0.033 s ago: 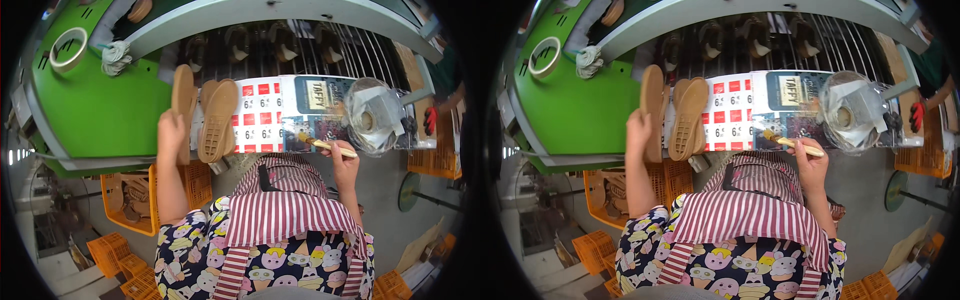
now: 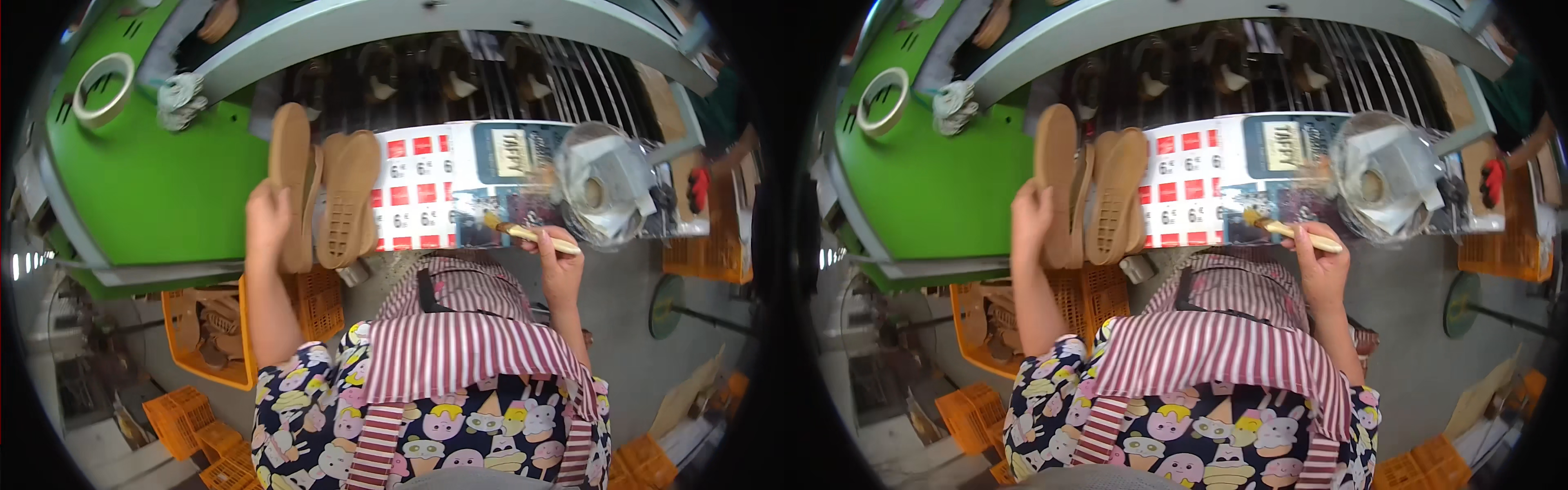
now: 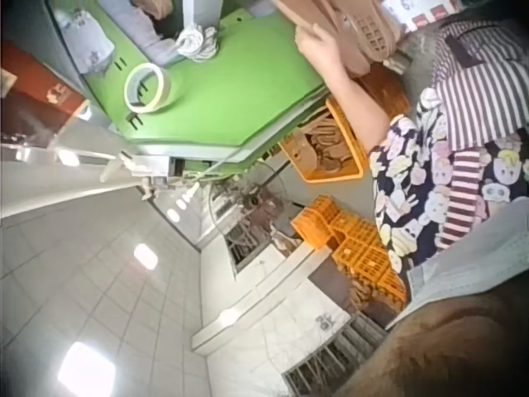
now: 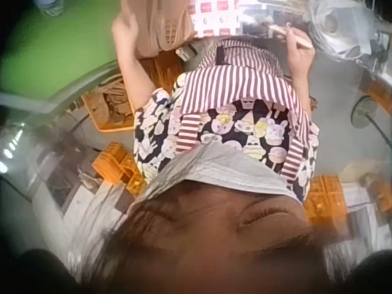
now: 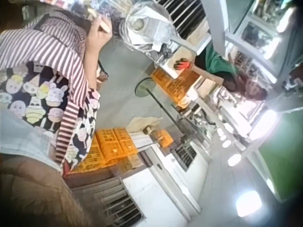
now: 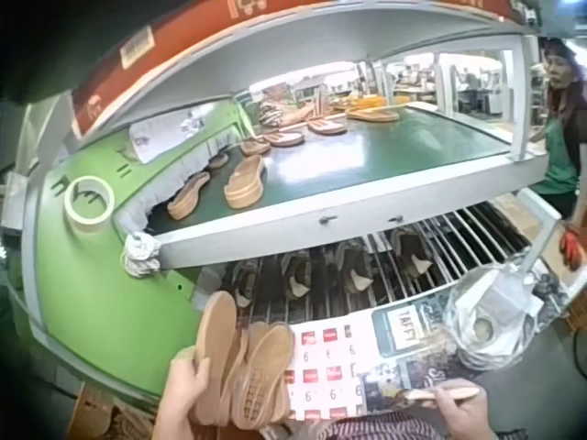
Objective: Applying a liquid coating or adhesive to the inside of a shoe sole using a brush in a factory setting.
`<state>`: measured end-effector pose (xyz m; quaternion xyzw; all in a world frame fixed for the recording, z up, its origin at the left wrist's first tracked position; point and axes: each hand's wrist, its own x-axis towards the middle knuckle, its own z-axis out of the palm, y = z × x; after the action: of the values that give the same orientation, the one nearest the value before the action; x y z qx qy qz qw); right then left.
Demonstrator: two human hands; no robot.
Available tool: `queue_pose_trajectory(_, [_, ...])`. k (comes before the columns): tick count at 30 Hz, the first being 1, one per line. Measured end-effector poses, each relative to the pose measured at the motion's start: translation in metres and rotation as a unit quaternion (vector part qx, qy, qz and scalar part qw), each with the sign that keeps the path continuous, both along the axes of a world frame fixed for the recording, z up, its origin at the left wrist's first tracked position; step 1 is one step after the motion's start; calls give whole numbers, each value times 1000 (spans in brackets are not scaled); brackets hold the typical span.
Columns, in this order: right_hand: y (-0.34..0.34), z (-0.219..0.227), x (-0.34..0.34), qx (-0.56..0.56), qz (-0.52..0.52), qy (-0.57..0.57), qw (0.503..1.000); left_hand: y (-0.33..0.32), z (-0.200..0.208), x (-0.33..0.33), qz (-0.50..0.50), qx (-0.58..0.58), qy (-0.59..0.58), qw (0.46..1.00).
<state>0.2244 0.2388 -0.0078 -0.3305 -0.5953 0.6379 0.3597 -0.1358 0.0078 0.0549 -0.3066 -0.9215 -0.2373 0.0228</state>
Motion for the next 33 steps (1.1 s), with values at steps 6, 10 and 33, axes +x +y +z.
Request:
queue_pose_trajectory(6, [48, -2, 30, 74, -135, -3, 988, 56, -22, 40, -140, 224, -422, 867])
queue_pose_trajectory(10, [89, -17, 53, 150, -230, -42, 961, 115, -118, 62, -185, 124, -475, 851])
queue_pose_trajectory(33, [129, -62, 78, 32, -237, -159, 958, 103, -98, 115, -141, 397, -798, 431])
